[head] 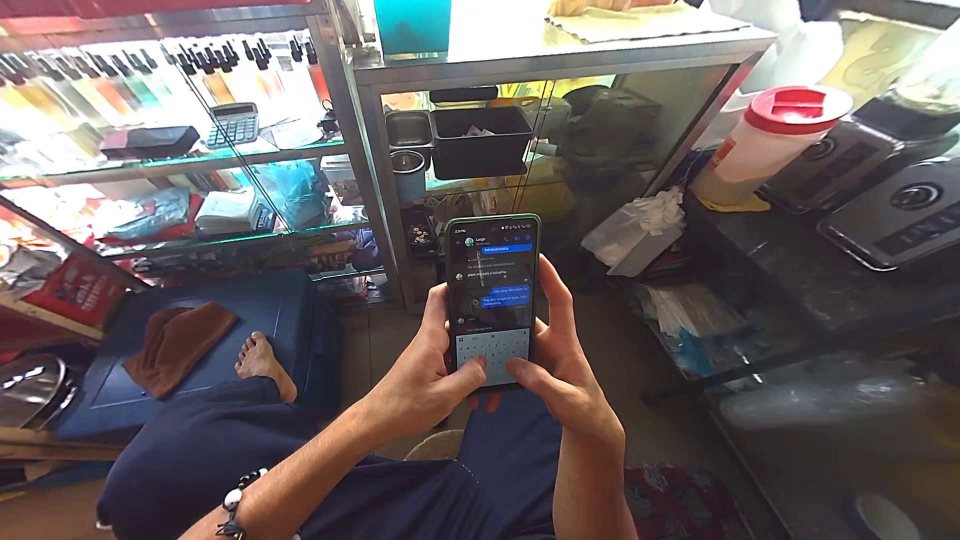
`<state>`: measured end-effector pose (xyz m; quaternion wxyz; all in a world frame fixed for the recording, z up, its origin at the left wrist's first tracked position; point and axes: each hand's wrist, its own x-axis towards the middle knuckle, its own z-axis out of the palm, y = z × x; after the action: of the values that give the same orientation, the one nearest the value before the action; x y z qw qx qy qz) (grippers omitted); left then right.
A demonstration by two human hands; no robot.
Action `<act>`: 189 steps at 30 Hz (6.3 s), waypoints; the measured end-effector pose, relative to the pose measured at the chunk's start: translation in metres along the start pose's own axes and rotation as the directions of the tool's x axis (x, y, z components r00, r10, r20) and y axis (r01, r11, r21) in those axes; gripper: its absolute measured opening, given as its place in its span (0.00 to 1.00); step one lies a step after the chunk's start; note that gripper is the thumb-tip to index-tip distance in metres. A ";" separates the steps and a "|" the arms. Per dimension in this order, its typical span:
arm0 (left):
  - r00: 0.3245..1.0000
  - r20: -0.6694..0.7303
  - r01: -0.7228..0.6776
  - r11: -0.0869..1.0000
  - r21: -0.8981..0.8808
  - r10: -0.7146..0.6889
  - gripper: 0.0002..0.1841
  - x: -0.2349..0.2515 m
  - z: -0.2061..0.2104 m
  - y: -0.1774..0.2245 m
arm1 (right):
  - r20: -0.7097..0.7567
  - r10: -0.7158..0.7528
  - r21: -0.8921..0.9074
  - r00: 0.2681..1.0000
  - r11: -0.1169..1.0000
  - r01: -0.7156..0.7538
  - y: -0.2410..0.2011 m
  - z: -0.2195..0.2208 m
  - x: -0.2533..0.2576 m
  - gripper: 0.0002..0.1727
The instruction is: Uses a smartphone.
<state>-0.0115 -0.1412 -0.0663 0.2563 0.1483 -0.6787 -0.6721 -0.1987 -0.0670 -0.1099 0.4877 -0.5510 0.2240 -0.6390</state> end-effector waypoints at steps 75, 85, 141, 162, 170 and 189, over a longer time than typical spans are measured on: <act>0.999 0.016 -0.035 0.999 -0.022 0.035 0.38 -0.004 0.001 0.002 | -0.109 -0.019 -0.086 0.994 0.996 0.009 0.001 0.009 0.003 0.47; 1.000 -0.003 -0.017 1.000 0.015 0.017 0.37 -0.004 -0.001 0.004 | -0.007 -0.008 -0.062 1.000 0.998 0.008 0.001 0.005 0.000 0.56; 0.997 0.062 -0.054 0.998 0.034 0.052 0.40 -0.005 -0.004 0.004 | -0.206 -0.032 -0.047 0.978 0.999 0.022 0.008 0.011 0.008 0.35; 0.990 0.023 -0.138 0.980 0.140 0.136 0.42 0.000 0.000 0.008 | -0.237 -0.201 -0.264 0.950 0.955 0.136 0.010 0.006 0.014 0.38; 0.990 0.027 -0.141 0.971 0.193 0.138 0.43 -0.005 0.000 0.009 | -0.239 -0.193 -0.215 0.952 0.966 0.142 0.011 0.010 0.012 0.39; 0.998 0.051 -0.043 0.999 -0.025 0.044 0.40 -0.003 -0.002 0.003 | 0.026 -0.066 0.001 0.997 0.998 0.066 0.009 -0.007 0.000 0.50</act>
<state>-0.0078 -0.1410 -0.0638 0.2549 0.1130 -0.6802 -0.6779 -0.2019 -0.0729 -0.1198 0.4692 -0.5663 0.1992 -0.6477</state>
